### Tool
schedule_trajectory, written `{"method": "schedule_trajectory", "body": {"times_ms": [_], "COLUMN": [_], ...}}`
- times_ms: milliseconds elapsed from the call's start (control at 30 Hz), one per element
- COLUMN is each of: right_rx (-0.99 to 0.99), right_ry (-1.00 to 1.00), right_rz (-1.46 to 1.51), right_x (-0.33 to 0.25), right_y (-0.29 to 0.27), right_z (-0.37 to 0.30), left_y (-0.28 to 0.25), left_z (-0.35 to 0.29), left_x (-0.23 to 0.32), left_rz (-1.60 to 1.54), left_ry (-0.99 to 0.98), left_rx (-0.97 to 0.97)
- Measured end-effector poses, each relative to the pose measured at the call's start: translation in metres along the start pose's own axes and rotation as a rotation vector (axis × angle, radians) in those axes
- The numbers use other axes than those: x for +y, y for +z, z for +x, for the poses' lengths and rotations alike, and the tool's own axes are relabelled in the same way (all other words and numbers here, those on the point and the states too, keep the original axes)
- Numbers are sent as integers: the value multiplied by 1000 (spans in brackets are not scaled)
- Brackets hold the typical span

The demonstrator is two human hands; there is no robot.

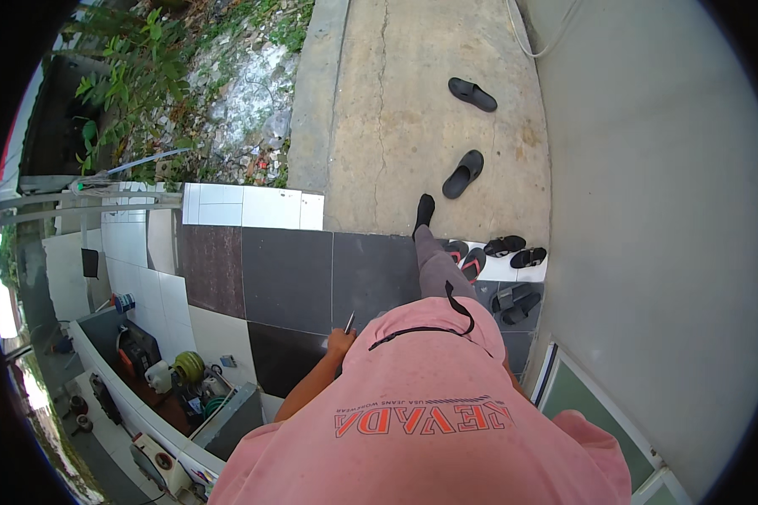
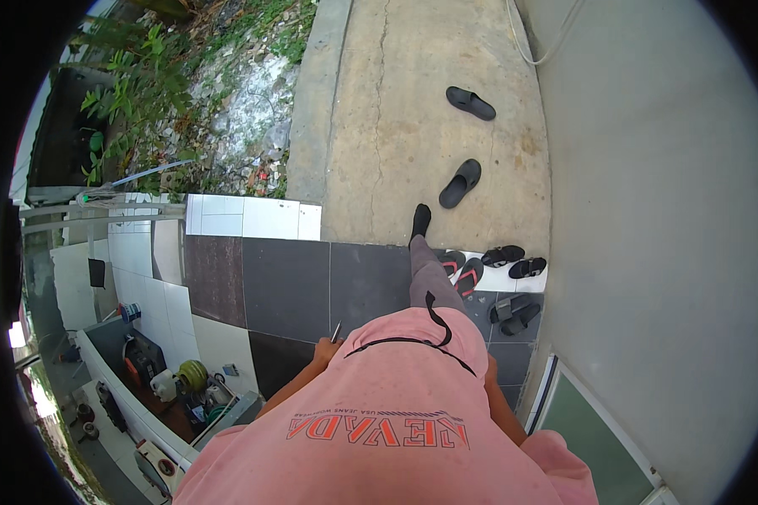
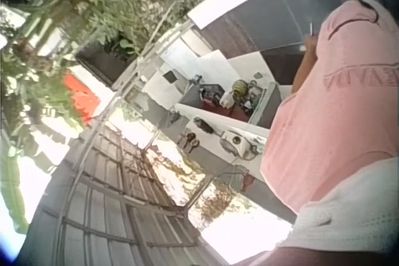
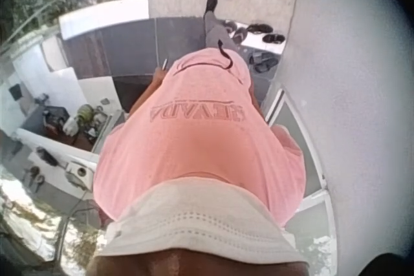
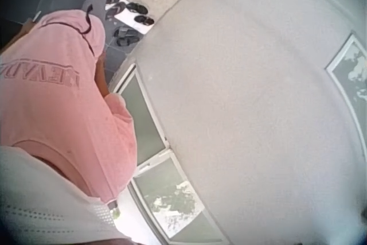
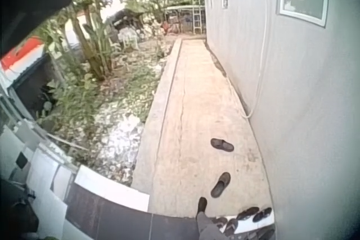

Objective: Mixing yellow dental impression material in a bowl, applying it to a tray, washing the bowl, and then arranging shoes on a rack.

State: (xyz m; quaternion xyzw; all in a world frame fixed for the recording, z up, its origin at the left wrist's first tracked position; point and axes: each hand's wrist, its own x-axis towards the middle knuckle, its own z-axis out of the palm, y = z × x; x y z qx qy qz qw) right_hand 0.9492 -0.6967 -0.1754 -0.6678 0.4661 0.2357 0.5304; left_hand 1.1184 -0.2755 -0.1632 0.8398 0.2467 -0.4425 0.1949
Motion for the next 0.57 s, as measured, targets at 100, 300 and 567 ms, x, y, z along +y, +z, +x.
{"method": "schedule_trajectory", "body": {"times_ms": [100, 300, 567], "right_rx": [-22, -3, 188], "right_ry": [-62, -242, 182], "right_rz": [-161, -337, 215], "right_x": [-36, -107, -289], "right_y": [-14, -40, -48], "right_z": [40, 113, 194], "left_y": [-42, -119, -167], "left_z": [30, 93, 195], "left_x": [77, 231, 320], "left_rz": [-28, -105, -49], "left_ry": [90, 175, 105], "left_rx": [-30, 69, 73]}}
